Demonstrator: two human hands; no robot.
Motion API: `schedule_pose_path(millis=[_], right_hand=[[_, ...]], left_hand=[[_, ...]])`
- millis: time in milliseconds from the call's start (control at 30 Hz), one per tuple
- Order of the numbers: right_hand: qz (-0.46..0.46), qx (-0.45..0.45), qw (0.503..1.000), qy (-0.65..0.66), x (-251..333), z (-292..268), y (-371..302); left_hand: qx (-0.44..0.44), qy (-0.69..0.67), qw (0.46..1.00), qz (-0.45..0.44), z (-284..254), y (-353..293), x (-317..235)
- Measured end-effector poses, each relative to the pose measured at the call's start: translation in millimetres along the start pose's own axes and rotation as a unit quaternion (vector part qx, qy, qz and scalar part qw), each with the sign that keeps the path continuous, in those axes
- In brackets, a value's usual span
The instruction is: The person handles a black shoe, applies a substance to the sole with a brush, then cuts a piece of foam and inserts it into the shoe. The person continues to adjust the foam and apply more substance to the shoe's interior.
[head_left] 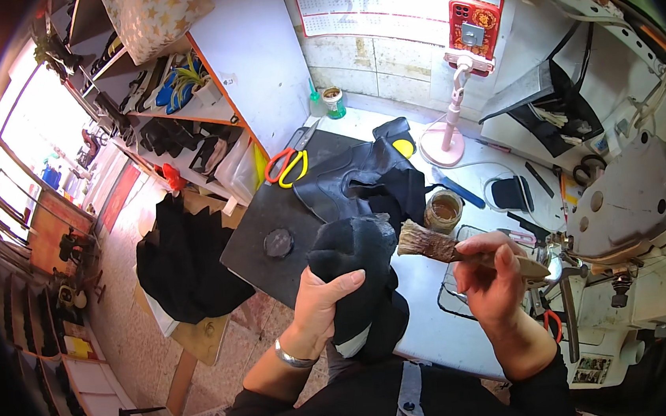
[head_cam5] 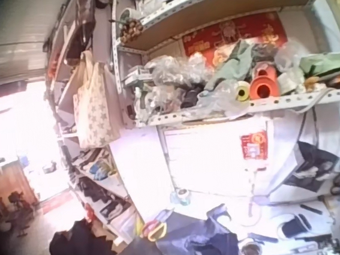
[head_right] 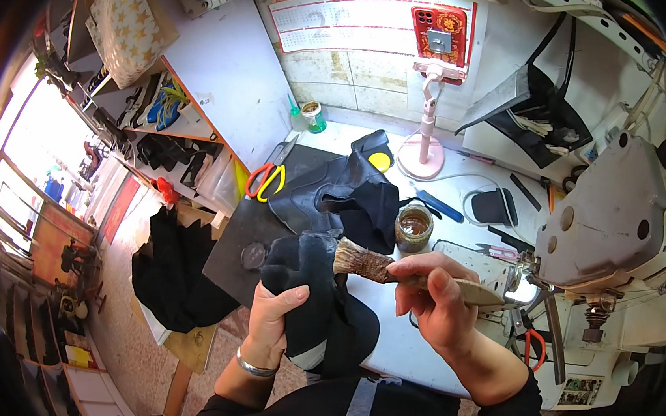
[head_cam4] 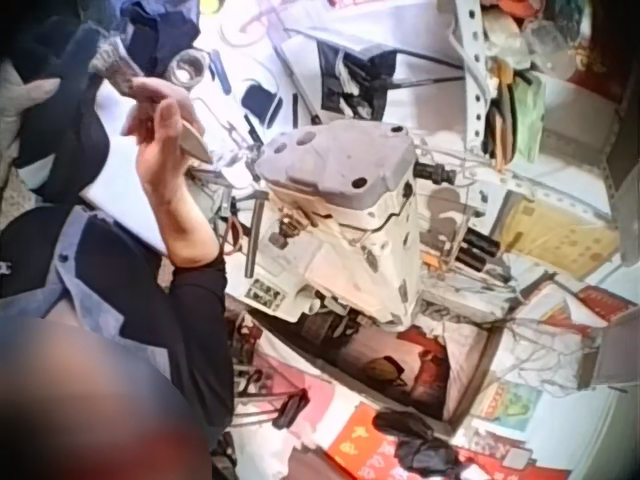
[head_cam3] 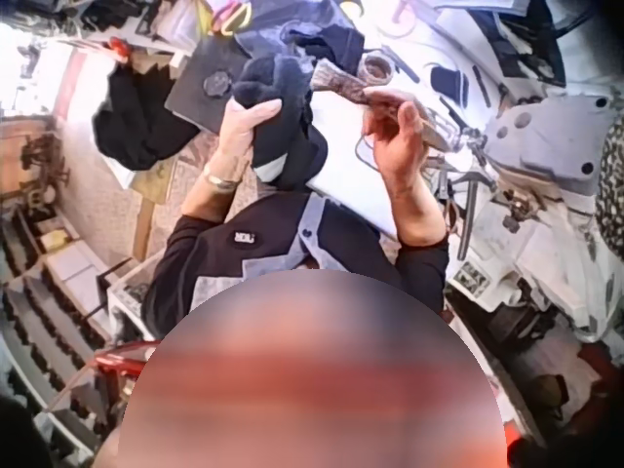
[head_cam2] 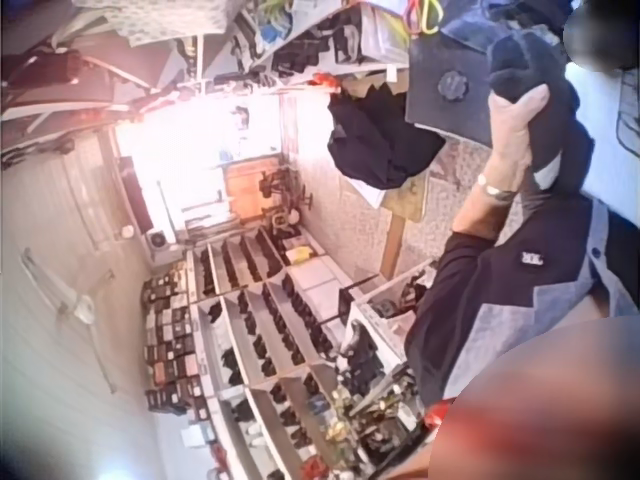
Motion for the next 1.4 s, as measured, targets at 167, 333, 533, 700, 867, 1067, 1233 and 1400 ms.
schedule_pose_path(millis=[167,333,533,700,867,1067,1233,1400], right_hand=[[0.161,-0.024,0.986,0.041,-42.3,-1.1,0.6],[0.134,-0.057,0.987,0.065,-40.4,-13.8,3.3],[0.142,-0.069,0.987,-0.028,-41.3,-12.2,2.8],[0.082,0.052,0.992,0.080,-22.4,21.6,-1.7],[0.127,-0.060,0.989,-0.037,-37.2,-8.0,5.0],[0.104,-0.029,0.994,0.025,-40.2,-11.9,10.3],[0.005,-0.139,0.990,-0.020,-47.0,-64.7,27.7],[0.037,-0.186,0.958,-0.217,-82.1,-88.7,29.1]], left_hand=[[-0.016,0.036,0.999,-0.002,-4.6,-5.1,3.4],[-0.025,0.026,0.999,-0.010,-9.9,-8.4,7.9],[-0.019,0.009,1.000,-0.017,-12.7,-8.4,11.4],[-0.023,-0.030,0.999,-0.027,-13.8,-7.9,13.3],[-0.001,-0.028,0.998,-0.048,-10.3,-8.1,14.2],[0.009,-0.011,0.996,-0.083,-16.3,-10.5,15.2],[-0.014,-0.007,0.994,-0.106,-31.5,-9.5,23.0],[-0.030,-0.010,0.997,-0.071,-41.1,-6.0,27.5]])
Point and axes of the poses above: each hand's wrist, its own y-axis towards the middle knuckle, its own z-axis out of the palm, x = y × z, the point moved 10 cm from there along y, towards the middle knuckle, and after that the axes turned 7 degrees about -y, right-handed, at the moved point
